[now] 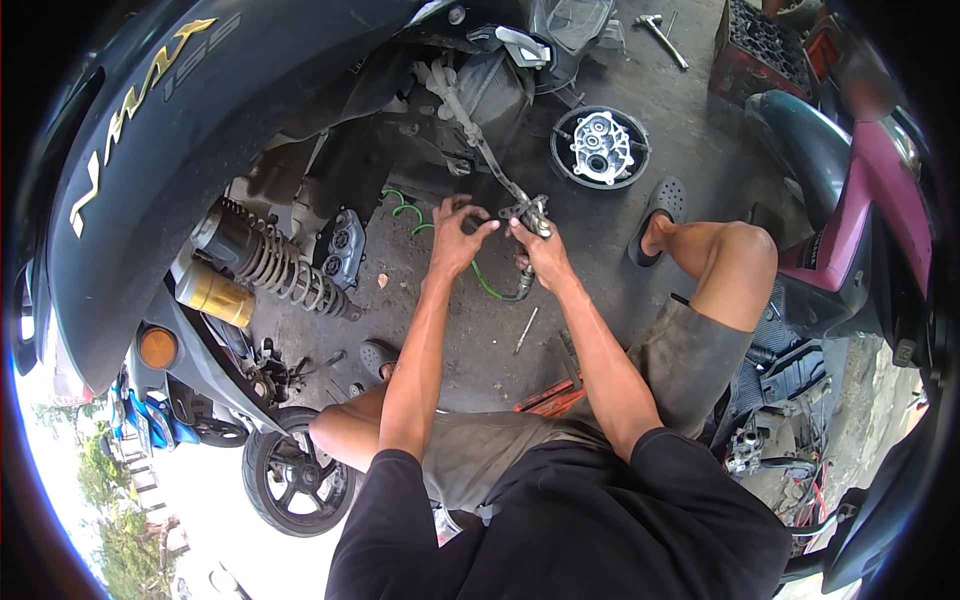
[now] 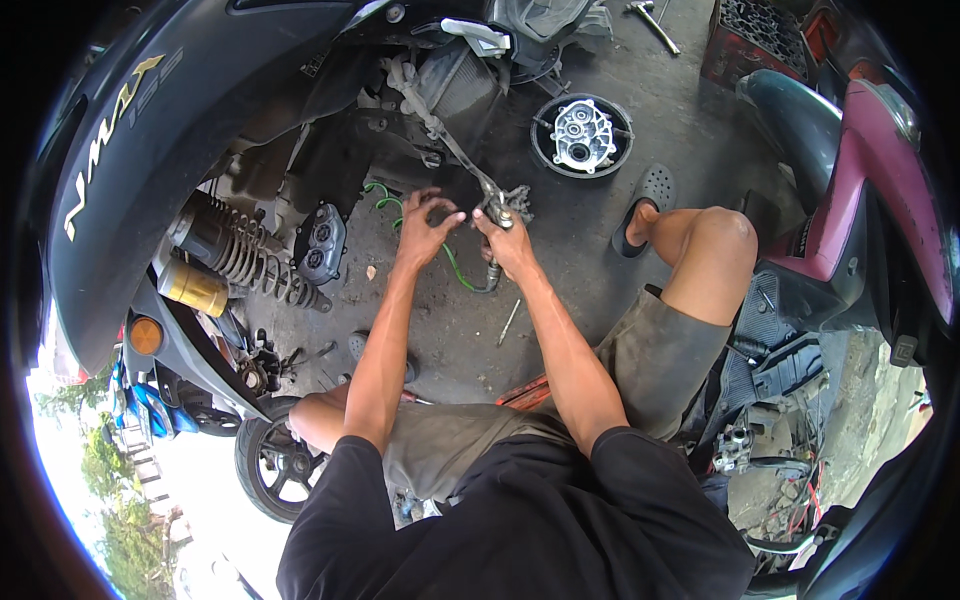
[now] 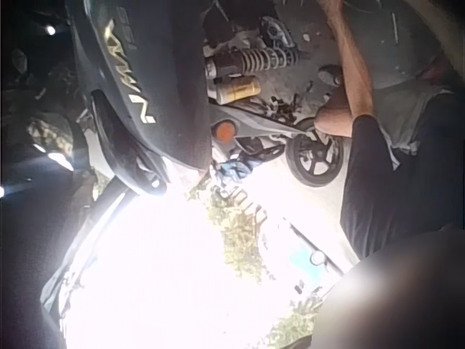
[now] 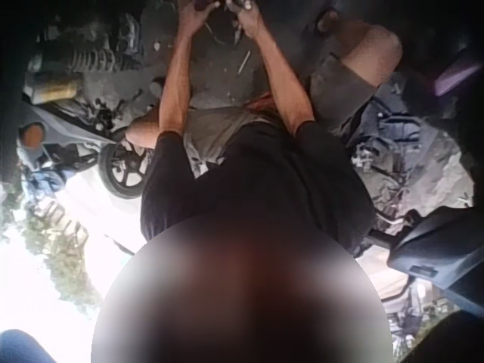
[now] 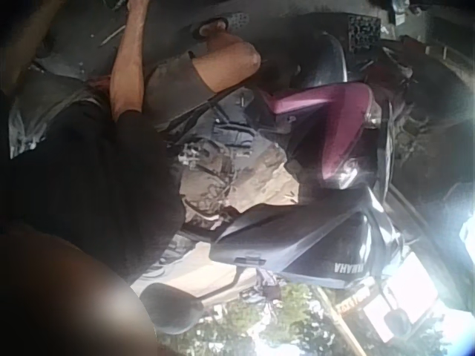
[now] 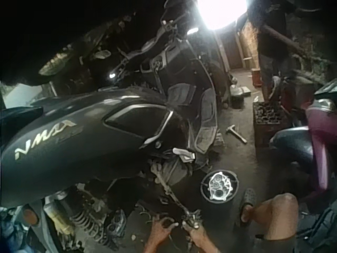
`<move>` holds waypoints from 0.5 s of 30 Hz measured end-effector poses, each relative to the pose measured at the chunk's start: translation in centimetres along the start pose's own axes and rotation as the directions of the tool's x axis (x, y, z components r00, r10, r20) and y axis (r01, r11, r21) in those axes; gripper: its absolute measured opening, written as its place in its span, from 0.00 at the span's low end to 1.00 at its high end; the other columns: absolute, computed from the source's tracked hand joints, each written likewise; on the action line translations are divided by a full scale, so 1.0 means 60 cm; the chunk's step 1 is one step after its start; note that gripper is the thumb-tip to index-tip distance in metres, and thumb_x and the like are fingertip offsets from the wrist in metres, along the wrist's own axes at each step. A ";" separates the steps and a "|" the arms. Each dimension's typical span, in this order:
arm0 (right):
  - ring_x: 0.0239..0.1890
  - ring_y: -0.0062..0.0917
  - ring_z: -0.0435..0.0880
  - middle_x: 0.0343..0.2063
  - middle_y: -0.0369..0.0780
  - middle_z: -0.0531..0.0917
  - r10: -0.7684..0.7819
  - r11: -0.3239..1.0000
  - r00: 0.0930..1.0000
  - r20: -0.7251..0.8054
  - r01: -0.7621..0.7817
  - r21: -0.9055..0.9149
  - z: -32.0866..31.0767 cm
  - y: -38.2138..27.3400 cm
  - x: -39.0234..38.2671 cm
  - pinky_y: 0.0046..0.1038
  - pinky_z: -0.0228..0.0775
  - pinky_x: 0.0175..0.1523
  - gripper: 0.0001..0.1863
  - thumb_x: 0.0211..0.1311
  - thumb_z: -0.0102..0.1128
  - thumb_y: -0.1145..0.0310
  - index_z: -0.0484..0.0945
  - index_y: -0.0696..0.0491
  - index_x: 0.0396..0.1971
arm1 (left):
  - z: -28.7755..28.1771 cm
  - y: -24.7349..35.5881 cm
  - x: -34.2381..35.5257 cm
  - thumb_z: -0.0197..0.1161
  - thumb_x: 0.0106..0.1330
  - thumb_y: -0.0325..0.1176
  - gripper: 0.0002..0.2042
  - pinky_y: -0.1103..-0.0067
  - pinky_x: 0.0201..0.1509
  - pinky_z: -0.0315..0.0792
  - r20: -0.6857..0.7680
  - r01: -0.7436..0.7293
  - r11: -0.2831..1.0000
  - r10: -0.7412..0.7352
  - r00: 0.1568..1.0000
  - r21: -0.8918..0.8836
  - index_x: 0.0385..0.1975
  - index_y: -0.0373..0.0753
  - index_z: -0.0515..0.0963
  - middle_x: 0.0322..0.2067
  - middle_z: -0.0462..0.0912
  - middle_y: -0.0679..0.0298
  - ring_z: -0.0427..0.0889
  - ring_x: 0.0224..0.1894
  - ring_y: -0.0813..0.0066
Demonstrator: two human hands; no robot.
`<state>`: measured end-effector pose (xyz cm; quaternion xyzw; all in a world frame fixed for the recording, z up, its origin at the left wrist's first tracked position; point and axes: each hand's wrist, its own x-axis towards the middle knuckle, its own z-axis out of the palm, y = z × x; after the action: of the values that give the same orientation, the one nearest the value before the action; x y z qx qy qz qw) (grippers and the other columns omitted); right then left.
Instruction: Repairing the engine and rear suspension components of a Yamaha NMAX motorcycle.
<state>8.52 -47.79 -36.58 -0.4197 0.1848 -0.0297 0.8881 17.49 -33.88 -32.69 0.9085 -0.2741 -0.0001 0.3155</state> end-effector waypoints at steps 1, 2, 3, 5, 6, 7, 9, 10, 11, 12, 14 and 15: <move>0.12 0.15 0.65 0.21 0.34 0.73 0.029 0.999 0.999 0.029 -0.027 -0.045 0.007 0.001 0.007 0.20 0.56 0.16 0.11 0.64 0.60 0.62 0.73 0.55 0.34 | -0.009 -0.007 -0.018 0.72 0.51 0.40 0.15 0.66 0.60 0.64 -0.001 0.003 1.000 -0.003 1.000 0.003 0.33 0.38 0.80 0.49 0.72 0.57 0.67 0.55 0.57; 0.11 0.15 0.65 0.15 0.31 0.69 0.042 0.997 0.999 0.036 -0.039 -0.059 0.021 -0.007 0.008 0.21 0.56 0.15 0.11 0.64 0.60 0.63 0.70 0.53 0.29 | -0.016 -0.016 -0.036 0.71 0.52 0.38 0.14 0.67 0.57 0.66 0.071 0.117 0.990 -0.111 0.991 -0.078 0.31 0.36 0.79 0.46 0.74 0.56 0.70 0.52 0.59; 0.11 0.15 0.65 0.15 0.31 0.69 0.041 0.997 0.999 0.033 -0.039 -0.061 0.032 -0.003 0.020 0.21 0.56 0.15 0.11 0.64 0.60 0.63 0.70 0.53 0.29 | -0.024 -0.025 -0.054 0.70 0.53 0.37 0.13 0.69 0.53 0.69 0.152 0.233 0.961 -0.210 0.966 -0.150 0.30 0.34 0.78 0.44 0.76 0.55 0.73 0.49 0.61; 0.12 0.15 0.65 0.15 0.31 0.68 -0.054 0.995 0.994 -0.097 0.045 -0.092 0.050 -0.001 0.039 0.21 0.55 0.15 0.11 0.64 0.60 0.63 0.70 0.53 0.29 | -0.041 -0.035 -0.095 0.69 0.54 0.35 0.12 0.71 0.51 0.70 0.237 0.251 0.958 -0.214 0.948 -0.141 0.30 0.33 0.77 0.43 0.77 0.55 0.75 0.48 0.63; 0.11 0.15 0.64 0.15 0.30 0.67 -0.021 0.998 0.999 -0.035 0.018 -0.068 0.052 -0.005 0.043 0.22 0.55 0.15 0.11 0.64 0.59 0.64 0.68 0.53 0.28 | -0.046 -0.039 -0.113 0.68 0.55 0.33 0.11 0.73 0.49 0.71 0.317 0.266 0.955 -0.214 0.924 -0.130 0.29 0.32 0.76 0.42 0.78 0.55 0.77 0.46 0.64; 0.11 0.15 0.64 0.14 0.30 0.66 0.012 0.980 0.999 0.047 -0.002 -0.200 0.067 -0.010 0.043 0.23 0.56 0.15 0.11 0.64 0.58 0.65 0.68 0.53 0.28 | -0.062 -0.048 -0.133 0.68 0.55 0.33 0.11 0.73 0.49 0.71 0.315 0.270 0.955 -0.219 0.924 -0.127 0.29 0.32 0.76 0.42 0.78 0.55 0.77 0.46 0.64; 0.11 0.16 0.65 0.13 0.30 0.66 -0.271 0.814 0.954 0.128 0.299 -0.499 0.056 0.010 0.070 0.24 0.56 0.16 0.10 0.63 0.58 0.65 0.69 0.53 0.28 | -0.076 -0.061 -0.161 0.65 0.57 0.29 0.08 0.72 0.51 0.71 0.425 0.191 0.976 -0.128 0.896 -0.109 0.32 0.32 0.77 0.44 0.79 0.57 0.77 0.49 0.64; 0.11 0.16 0.65 0.13 0.30 0.66 -0.269 0.814 0.954 0.133 0.299 -0.497 0.064 0.009 0.071 0.24 0.56 0.16 0.10 0.63 0.58 0.65 0.69 0.53 0.28 | -0.092 -0.075 -0.181 0.65 0.57 0.29 0.08 0.72 0.51 0.71 0.422 0.195 0.975 -0.133 0.897 -0.106 0.32 0.32 0.77 0.44 0.79 0.57 0.77 0.49 0.64; 0.11 0.16 0.65 0.14 0.31 0.67 -0.118 0.930 0.987 0.108 0.148 -0.337 0.068 -0.002 0.069 0.24 0.56 0.16 0.10 0.63 0.58 0.65 0.69 0.53 0.29 | -0.103 -0.087 -0.199 0.64 0.58 0.28 0.07 0.73 0.51 0.71 0.466 0.200 0.976 -0.137 0.874 -0.088 0.33 0.33 0.77 0.45 0.79 0.58 0.77 0.50 0.64; 0.12 0.16 0.66 0.14 0.31 0.68 0.038 0.987 0.993 0.111 -0.020 -0.162 0.073 -0.013 0.067 0.24 0.57 0.16 0.10 0.63 0.58 0.65 0.70 0.54 0.29 | -0.109 -0.098 -0.210 0.62 0.59 0.27 0.06 0.73 0.52 0.70 0.510 0.204 0.977 -0.142 0.848 -0.068 0.34 0.33 0.78 0.46 0.79 0.58 0.76 0.51 0.65; 0.12 0.17 0.66 0.15 0.32 0.68 -0.026 0.973 0.997 0.070 0.041 -0.228 0.080 -0.018 0.066 0.24 0.56 0.16 0.10 0.63 0.58 0.66 0.70 0.54 0.29 | -0.115 -0.111 -0.224 0.61 0.60 0.27 0.07 0.73 0.52 0.70 0.534 0.244 0.967 -0.170 0.828 -0.071 0.36 0.34 0.78 0.46 0.79 0.58 0.77 0.51 0.64; 0.12 0.17 0.66 0.16 0.32 0.69 -0.089 0.951 0.995 0.036 0.096 -0.294 0.082 -0.022 0.066 0.24 0.56 0.15 0.10 0.63 0.58 0.66 0.70 0.54 0.29 | -0.115 -0.117 -0.228 0.61 0.61 0.26 0.08 0.73 0.53 0.70 0.555 0.287 0.955 -0.201 0.807 -0.071 0.39 0.35 0.78 0.47 0.79 0.58 0.77 0.51 0.64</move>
<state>14.09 -45.84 -33.93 -0.5563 0.1573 -0.0386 0.8151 10.55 -18.55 -33.52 0.8721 -0.2321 -0.3183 0.2904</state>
